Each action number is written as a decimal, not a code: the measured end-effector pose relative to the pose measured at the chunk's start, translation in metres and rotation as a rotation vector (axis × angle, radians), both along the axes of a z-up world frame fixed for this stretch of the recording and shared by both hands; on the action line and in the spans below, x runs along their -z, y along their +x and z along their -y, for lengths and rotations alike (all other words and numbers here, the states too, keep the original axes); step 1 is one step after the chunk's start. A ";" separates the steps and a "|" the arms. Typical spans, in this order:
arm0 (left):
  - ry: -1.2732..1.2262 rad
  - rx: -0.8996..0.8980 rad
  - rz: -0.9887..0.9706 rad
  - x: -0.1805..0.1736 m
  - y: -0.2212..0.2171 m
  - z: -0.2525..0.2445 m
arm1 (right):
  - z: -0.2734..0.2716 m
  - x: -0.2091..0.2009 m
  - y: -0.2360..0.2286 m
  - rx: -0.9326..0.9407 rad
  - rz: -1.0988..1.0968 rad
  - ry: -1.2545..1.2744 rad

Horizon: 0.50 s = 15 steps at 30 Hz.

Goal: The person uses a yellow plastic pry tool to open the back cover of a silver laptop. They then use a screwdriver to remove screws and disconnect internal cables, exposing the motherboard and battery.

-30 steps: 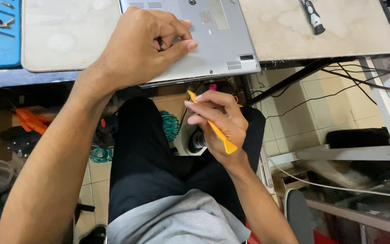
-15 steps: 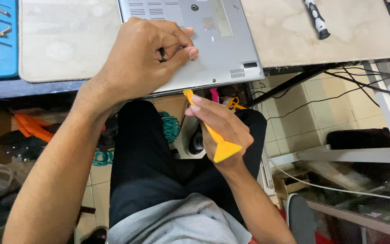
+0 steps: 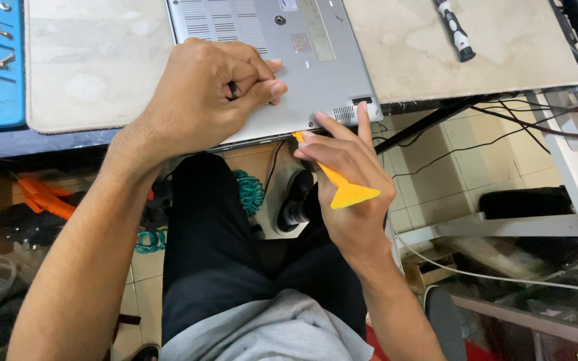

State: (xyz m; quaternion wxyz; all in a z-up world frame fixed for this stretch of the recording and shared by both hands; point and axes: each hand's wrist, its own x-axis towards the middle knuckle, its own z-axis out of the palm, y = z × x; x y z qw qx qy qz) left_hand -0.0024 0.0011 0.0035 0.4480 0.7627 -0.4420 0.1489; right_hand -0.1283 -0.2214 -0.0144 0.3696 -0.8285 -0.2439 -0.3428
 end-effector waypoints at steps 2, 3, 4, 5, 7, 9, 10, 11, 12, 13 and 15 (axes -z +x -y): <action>-0.018 0.017 0.009 -0.002 -0.001 0.001 | 0.004 0.005 0.000 -0.024 -0.006 0.020; -0.038 0.034 0.016 -0.004 -0.001 0.002 | 0.006 0.008 0.001 -0.049 -0.015 0.037; -0.039 0.035 0.023 -0.004 -0.001 0.001 | 0.012 0.019 0.004 -0.047 -0.008 0.036; -0.030 0.026 -0.010 -0.004 -0.002 0.000 | 0.018 0.031 0.007 -0.052 0.071 0.045; -0.023 0.017 -0.038 -0.004 -0.001 0.000 | 0.030 0.040 0.012 -0.056 0.155 0.049; 0.001 0.013 -0.046 -0.002 -0.001 0.000 | 0.040 0.038 0.012 -0.025 0.166 -0.023; 0.003 0.016 -0.052 -0.002 -0.003 0.000 | 0.041 0.036 0.011 -0.022 0.160 -0.022; -0.013 0.035 -0.034 -0.004 -0.003 0.000 | 0.042 0.034 0.013 -0.031 0.157 -0.029; -0.030 0.055 -0.015 -0.007 -0.002 0.001 | 0.043 0.031 0.015 -0.039 0.153 -0.036; -0.029 0.061 -0.014 -0.006 -0.002 0.001 | 0.045 0.029 0.013 -0.033 0.154 -0.036; 0.001 0.029 -0.024 -0.005 -0.003 0.000 | 0.048 0.026 0.012 -0.075 0.059 0.026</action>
